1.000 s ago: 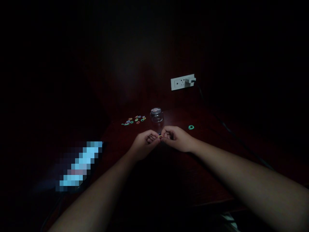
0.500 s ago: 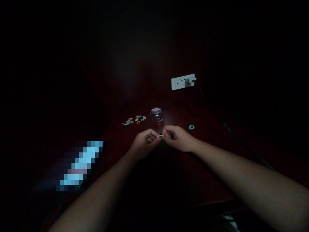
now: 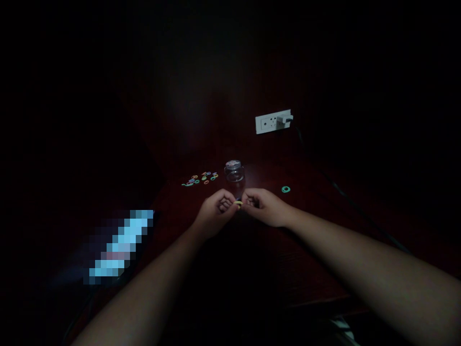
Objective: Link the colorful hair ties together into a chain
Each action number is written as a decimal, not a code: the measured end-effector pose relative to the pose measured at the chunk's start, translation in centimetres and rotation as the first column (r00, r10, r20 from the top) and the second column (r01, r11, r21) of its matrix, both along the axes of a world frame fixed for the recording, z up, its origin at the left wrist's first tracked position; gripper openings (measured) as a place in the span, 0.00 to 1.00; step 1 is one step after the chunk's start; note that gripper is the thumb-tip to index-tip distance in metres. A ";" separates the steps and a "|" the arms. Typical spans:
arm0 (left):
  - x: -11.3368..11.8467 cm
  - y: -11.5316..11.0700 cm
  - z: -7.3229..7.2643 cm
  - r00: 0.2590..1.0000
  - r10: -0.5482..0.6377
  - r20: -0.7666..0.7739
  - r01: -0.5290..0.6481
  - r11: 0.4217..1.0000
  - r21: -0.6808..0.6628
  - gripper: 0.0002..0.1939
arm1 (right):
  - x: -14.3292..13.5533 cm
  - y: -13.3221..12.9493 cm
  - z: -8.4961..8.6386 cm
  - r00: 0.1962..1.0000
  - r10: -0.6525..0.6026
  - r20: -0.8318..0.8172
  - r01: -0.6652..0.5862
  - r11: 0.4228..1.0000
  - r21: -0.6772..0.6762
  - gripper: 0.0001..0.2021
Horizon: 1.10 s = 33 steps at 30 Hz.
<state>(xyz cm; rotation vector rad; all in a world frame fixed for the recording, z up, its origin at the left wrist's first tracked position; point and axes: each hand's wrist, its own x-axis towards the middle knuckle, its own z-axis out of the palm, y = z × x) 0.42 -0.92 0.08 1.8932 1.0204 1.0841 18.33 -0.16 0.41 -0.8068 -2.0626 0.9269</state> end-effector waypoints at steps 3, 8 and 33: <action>0.0 0.1 -0.1 1.000 -0.019 0.001 0.019 1.000 -0.009 0.07 | 0.0 0.0 0.0 1.000 0.023 -0.009 -0.023 0.999 -0.028 0.08; 0.1 0.0 0.1 0.999 -0.029 -0.040 0.028 0.999 -0.032 0.09 | -0.1 0.0 0.0 1.000 0.019 -0.001 -0.019 1.000 -0.025 0.08; 0.1 -0.3 0.3 0.996 -0.080 -0.043 0.079 0.997 -0.023 0.13 | 0.1 0.3 -0.1 0.984 -0.133 0.119 0.121 0.987 0.105 0.11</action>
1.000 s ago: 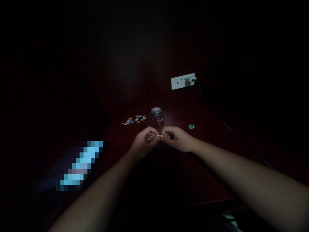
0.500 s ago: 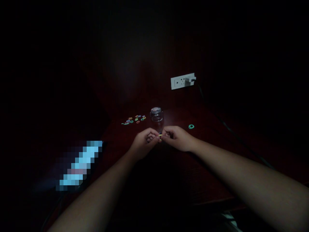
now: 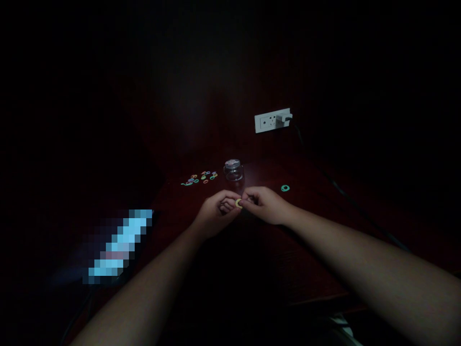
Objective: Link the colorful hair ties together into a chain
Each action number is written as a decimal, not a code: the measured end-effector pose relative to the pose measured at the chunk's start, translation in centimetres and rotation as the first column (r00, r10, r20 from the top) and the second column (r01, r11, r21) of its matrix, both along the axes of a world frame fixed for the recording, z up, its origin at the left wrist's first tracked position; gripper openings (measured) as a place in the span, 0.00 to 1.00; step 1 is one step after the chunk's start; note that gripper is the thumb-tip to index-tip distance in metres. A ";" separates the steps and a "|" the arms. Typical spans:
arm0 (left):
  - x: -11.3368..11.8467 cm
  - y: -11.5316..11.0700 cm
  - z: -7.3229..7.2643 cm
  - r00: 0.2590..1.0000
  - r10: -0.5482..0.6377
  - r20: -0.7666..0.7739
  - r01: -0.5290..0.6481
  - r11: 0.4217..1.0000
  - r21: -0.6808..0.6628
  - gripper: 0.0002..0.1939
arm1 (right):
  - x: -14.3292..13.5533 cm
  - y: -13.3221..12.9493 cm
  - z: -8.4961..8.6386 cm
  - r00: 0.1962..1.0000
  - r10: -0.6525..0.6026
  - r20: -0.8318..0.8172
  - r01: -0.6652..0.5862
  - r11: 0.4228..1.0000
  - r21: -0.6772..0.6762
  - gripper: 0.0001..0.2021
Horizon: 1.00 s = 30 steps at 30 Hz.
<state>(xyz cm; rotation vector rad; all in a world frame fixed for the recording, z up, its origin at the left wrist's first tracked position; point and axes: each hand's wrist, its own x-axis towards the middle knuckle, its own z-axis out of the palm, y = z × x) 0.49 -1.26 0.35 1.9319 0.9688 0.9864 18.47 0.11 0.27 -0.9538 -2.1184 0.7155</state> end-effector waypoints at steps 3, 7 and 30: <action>0.0 0.0 0.0 1.000 -0.013 -0.015 0.014 1.000 0.014 0.15 | 0.0 0.2 -0.2 1.000 -0.029 0.011 0.029 1.000 0.009 0.12; -0.2 0.2 -0.2 1.000 0.014 -0.021 -0.013 0.999 0.038 0.15 | 0.0 0.3 -0.2 0.999 -0.034 0.021 0.034 0.999 0.008 0.13; -0.2 0.3 -0.2 0.996 0.088 -0.026 -0.085 0.993 0.082 0.12 | -0.1 -0.3 0.4 0.988 0.055 -0.143 -0.071 0.991 -0.111 0.03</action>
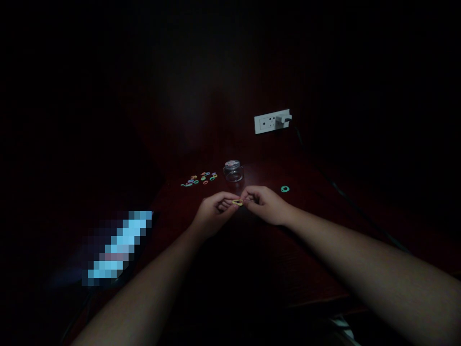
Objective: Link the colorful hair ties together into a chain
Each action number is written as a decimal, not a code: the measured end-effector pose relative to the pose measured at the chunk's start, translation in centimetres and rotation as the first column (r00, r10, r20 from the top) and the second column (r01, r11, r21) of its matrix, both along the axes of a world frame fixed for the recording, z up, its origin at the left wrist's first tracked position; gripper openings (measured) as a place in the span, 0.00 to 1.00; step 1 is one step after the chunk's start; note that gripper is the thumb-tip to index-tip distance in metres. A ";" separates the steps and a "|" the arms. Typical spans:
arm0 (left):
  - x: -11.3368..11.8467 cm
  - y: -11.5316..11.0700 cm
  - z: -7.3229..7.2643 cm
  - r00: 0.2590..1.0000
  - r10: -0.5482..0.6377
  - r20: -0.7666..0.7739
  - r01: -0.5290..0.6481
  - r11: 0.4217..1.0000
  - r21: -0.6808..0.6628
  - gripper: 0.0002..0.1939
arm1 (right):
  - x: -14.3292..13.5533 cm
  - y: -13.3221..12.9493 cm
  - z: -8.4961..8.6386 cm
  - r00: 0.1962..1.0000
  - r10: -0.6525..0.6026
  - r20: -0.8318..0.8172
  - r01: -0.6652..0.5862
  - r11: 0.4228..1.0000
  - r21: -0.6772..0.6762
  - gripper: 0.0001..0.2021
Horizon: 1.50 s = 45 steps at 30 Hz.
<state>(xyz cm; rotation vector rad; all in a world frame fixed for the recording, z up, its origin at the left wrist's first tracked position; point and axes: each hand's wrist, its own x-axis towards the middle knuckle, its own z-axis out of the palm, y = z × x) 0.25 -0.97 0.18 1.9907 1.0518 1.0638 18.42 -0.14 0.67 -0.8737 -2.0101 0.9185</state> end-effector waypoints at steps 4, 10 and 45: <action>0.0 0.0 0.1 1.000 0.011 -0.004 -0.011 1.000 0.004 0.12 | -0.1 0.1 -0.2 1.000 -0.003 -0.005 0.003 1.000 -0.007 0.04; 0.1 0.2 -0.3 1.000 -0.002 0.027 0.003 0.999 -0.051 0.14 | -0.2 0.1 -0.2 1.000 -0.004 -0.022 0.004 1.000 0.004 0.05; 0.0 0.2 -0.4 0.998 -0.009 0.057 0.016 0.992 -0.125 0.10 | -0.2 -0.2 -0.1 0.998 0.036 0.047 -0.037 0.999 0.032 0.03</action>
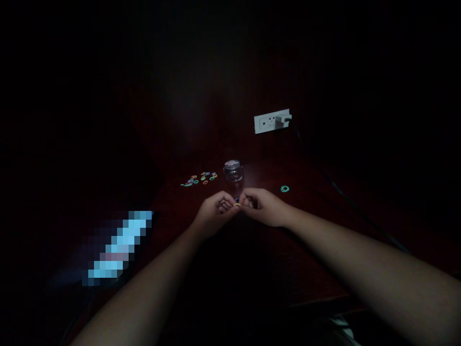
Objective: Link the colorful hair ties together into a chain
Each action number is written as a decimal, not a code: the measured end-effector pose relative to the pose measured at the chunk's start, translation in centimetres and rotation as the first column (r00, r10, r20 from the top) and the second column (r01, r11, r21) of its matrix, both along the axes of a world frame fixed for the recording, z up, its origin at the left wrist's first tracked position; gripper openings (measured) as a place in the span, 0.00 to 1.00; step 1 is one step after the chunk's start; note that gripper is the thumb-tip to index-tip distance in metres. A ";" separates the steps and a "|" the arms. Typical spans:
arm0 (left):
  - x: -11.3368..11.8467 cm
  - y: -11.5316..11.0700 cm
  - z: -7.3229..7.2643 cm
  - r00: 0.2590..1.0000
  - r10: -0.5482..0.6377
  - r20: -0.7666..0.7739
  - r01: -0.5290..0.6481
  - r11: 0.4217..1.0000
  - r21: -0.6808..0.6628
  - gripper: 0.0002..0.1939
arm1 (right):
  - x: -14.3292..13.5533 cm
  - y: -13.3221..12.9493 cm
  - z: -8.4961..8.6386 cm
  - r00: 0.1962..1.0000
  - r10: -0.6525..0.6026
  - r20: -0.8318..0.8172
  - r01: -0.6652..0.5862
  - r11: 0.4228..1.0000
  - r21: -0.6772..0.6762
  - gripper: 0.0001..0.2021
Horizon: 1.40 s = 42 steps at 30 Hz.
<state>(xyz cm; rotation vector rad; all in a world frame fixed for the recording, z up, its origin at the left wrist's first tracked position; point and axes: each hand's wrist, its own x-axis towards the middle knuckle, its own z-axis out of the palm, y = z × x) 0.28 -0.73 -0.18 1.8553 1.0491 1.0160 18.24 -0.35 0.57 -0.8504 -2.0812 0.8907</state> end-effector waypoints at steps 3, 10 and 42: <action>-0.1 0.0 0.0 1.000 -0.006 0.011 0.006 1.000 0.021 0.10 | -0.1 -0.1 0.1 1.000 0.024 -0.004 -0.024 1.000 -0.004 0.05; 0.1 -0.2 0.5 1.000 -0.015 -0.002 0.015 0.999 0.046 0.08 | 0.0 0.0 0.1 1.000 -0.022 0.016 0.021 0.999 0.048 0.04; 0.1 0.0 0.0 0.999 0.018 0.027 -0.018 1.000 0.020 0.10 | -0.1 0.1 0.1 0.999 -0.020 -0.027 0.020 1.000 0.010 0.03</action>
